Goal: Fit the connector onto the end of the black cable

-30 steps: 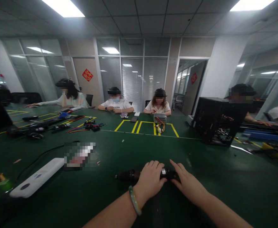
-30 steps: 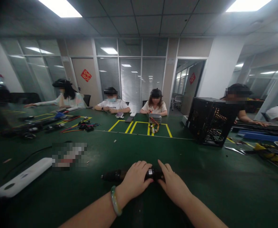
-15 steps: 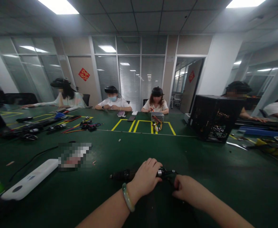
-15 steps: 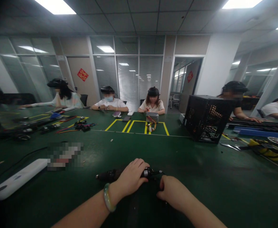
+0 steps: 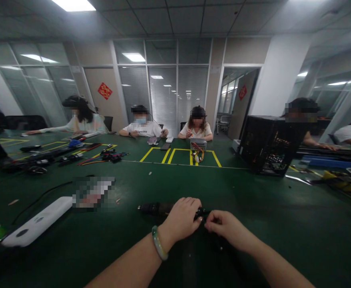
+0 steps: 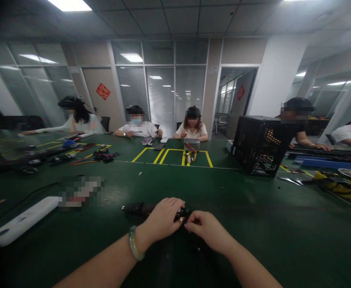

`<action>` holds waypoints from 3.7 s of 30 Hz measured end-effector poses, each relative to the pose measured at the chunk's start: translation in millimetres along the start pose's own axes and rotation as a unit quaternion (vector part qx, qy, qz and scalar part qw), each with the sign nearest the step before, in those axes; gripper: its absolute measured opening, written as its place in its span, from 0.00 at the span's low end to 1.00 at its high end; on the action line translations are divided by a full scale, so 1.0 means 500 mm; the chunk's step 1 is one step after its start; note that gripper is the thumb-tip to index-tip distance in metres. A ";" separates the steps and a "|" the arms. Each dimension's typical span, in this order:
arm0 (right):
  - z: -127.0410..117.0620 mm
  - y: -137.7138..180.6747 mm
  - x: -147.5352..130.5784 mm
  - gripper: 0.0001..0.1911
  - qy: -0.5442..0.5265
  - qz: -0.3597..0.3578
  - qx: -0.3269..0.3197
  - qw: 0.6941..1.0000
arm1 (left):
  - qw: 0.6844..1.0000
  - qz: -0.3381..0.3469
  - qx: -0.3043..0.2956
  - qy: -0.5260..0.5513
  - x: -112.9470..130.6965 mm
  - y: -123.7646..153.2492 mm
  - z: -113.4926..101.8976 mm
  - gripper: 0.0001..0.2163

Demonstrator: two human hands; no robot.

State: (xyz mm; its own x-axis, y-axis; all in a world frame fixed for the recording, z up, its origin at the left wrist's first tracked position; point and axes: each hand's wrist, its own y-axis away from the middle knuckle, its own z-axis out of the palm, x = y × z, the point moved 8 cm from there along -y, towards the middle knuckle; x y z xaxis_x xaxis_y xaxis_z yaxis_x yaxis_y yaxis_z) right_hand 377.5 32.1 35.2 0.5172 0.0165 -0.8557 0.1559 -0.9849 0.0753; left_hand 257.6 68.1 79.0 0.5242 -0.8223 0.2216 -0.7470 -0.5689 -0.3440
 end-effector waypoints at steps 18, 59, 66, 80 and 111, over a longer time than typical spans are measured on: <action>-0.037 0.017 0.029 0.08 0.045 0.011 0.055 0.997 | 1.000 0.009 -0.024 -0.018 0.040 0.004 0.017 0.05; -0.026 0.023 0.006 0.04 0.197 -0.036 0.081 0.976 | 0.997 0.067 -0.037 0.006 0.032 0.005 0.034 0.04; -0.025 0.023 -0.005 0.06 0.219 -0.061 0.081 0.970 | 0.997 0.069 -0.032 0.023 0.030 0.005 0.038 0.03; -0.013 0.010 0.048 0.10 0.100 0.032 0.096 0.990 | 0.998 0.059 -0.021 0.015 0.031 0.003 0.044 0.02; -0.019 0.009 0.024 0.07 0.127 -0.024 0.083 0.988 | 0.998 0.054 -0.018 0.030 0.027 0.006 0.042 0.05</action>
State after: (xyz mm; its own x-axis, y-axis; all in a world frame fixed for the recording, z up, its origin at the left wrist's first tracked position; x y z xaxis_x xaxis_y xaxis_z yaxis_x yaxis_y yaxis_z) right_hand 392.3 29.6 30.2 0.7101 0.0862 -0.6988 0.0560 -0.9963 -0.0659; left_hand 271.0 55.6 62.0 0.4148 -0.8777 0.2399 -0.8130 -0.4759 -0.3355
